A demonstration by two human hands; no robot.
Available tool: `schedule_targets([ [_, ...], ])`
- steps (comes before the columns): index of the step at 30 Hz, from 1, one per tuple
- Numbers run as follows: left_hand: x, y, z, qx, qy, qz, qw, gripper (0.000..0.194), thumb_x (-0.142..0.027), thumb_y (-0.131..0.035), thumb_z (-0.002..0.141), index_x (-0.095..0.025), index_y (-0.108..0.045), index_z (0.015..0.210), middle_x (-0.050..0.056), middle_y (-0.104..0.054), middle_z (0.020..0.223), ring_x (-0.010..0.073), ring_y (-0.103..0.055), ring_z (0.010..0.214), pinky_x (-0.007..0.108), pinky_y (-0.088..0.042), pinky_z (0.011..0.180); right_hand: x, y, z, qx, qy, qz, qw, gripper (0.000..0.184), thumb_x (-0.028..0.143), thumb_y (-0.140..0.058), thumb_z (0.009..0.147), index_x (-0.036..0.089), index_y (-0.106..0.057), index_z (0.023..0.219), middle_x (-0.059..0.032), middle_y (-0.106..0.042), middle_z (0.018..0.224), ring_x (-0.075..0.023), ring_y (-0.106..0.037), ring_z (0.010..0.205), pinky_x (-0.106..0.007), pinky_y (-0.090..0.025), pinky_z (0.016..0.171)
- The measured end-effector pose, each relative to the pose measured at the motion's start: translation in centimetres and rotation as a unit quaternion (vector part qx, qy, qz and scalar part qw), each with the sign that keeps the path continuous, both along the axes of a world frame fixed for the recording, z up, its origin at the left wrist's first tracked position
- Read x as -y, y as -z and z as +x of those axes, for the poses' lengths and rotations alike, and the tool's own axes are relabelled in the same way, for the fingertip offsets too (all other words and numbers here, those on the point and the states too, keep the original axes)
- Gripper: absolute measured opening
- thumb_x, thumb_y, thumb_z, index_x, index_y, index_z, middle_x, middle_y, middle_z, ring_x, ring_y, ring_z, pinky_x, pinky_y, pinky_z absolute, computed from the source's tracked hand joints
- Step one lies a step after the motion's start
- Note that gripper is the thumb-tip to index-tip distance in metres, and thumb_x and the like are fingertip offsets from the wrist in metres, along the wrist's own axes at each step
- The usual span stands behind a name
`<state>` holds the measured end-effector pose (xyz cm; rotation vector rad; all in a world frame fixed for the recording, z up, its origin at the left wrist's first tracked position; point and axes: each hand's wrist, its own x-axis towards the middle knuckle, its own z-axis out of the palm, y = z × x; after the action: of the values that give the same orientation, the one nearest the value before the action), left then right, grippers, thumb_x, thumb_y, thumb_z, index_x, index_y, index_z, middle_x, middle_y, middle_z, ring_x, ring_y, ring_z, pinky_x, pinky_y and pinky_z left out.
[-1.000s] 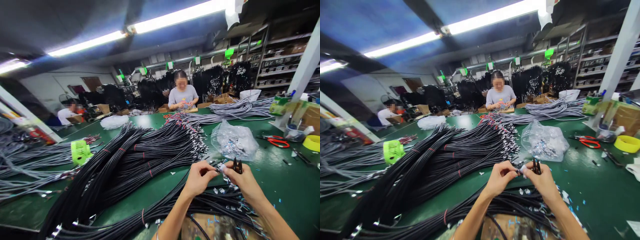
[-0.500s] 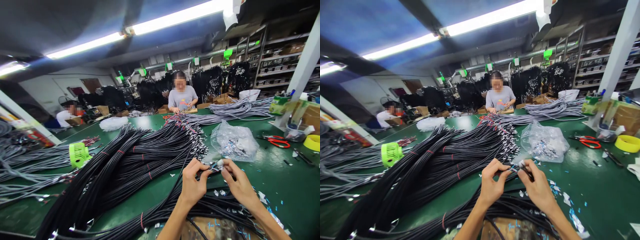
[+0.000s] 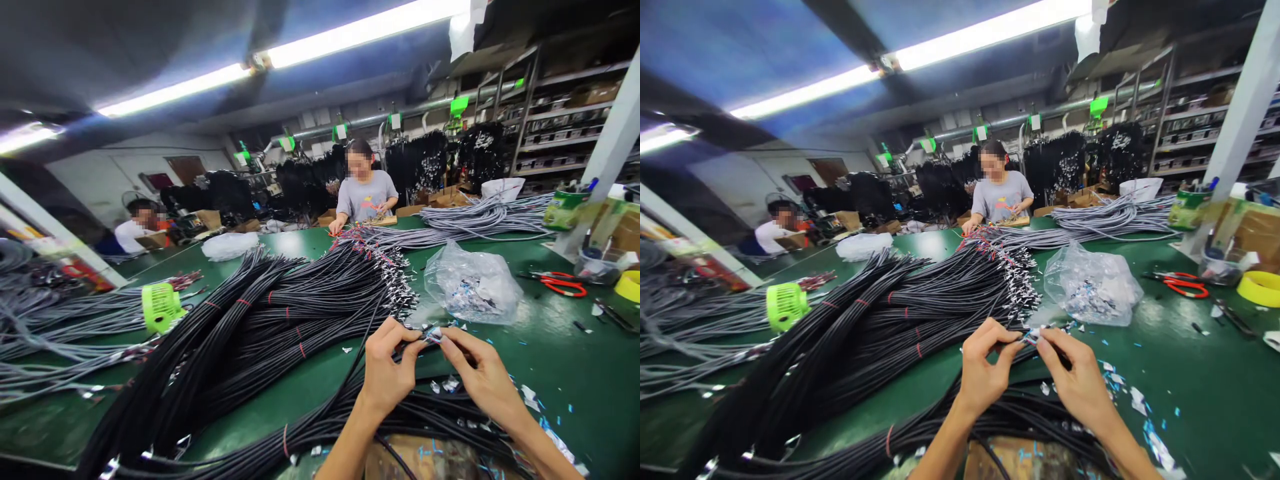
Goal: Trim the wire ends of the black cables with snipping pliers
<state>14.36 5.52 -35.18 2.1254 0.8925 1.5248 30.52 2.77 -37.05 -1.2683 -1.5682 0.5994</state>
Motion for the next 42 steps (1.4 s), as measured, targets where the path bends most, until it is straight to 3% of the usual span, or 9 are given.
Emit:
schedule_targets([
  [27,-0.02,0.1,0.37,-0.011,-0.022,0.052,0.998,0.009,-0.009,-0.058,0.082,-0.014,-0.064,0.078,0.003,-0.059,0.07,0.0139,-0.054,0.066,0.024,-0.043,0.059,-0.04,0.05,-0.2,-0.02,0.004,0.006,1.0,0.035,0.043,-0.047,0.089,0.016,-0.066,0.099,-0.0075,-0.07,0.097,-0.0205,-0.065,0.086,-0.028,-0.051,0.078],
  [31,0.06,0.11,0.67,0.011,-0.043,-0.004,0.999,0.003,-0.012,-0.064,0.078,-0.015,-0.064,0.079,0.003,-0.061,0.075,0.0138,-0.055,0.067,0.022,-0.044,0.058,0.08,0.31,0.0,-0.017,0.038,0.02,0.999,0.034,0.043,-0.049,0.088,0.015,-0.065,0.098,-0.0085,-0.07,0.095,-0.0207,-0.065,0.083,-0.028,-0.052,0.075],
  [34,0.04,0.43,0.83,0.035,-0.058,-0.05,0.996,0.005,-0.016,-0.067,0.076,-0.015,-0.064,0.073,0.002,-0.06,0.068,0.013,-0.056,0.061,0.022,-0.043,0.055,0.24,0.39,0.04,-0.011,0.069,0.038,0.997,0.032,0.043,-0.05,0.088,0.016,-0.066,0.096,-0.0089,-0.069,0.095,-0.0221,-0.064,0.085,-0.031,-0.05,0.078],
  [38,0.05,0.53,0.73,0.019,-0.024,-0.096,0.995,0.013,-0.018,-0.06,0.082,-0.015,-0.067,0.072,0.0,-0.057,0.06,0.011,-0.052,0.051,0.022,-0.04,0.052,0.46,0.25,0.03,0.008,0.084,0.067,0.994,0.027,0.04,-0.051,0.087,0.019,-0.067,0.093,-0.0076,-0.069,0.095,-0.0227,-0.063,0.087,-0.032,-0.048,0.081],
  [42,0.21,0.05,0.49,0.014,0.007,-0.146,0.989,0.026,-0.027,-0.055,0.085,-0.015,-0.066,0.064,0.002,-0.054,0.058,0.0123,-0.048,0.056,0.023,-0.036,0.054,0.61,0.1,0.18,0.055,0.094,0.093,0.99,0.025,0.038,-0.052,0.088,0.02,-0.068,0.093,-0.0074,-0.07,0.096,-0.0235,-0.065,0.088,-0.033,-0.05,0.081],
])
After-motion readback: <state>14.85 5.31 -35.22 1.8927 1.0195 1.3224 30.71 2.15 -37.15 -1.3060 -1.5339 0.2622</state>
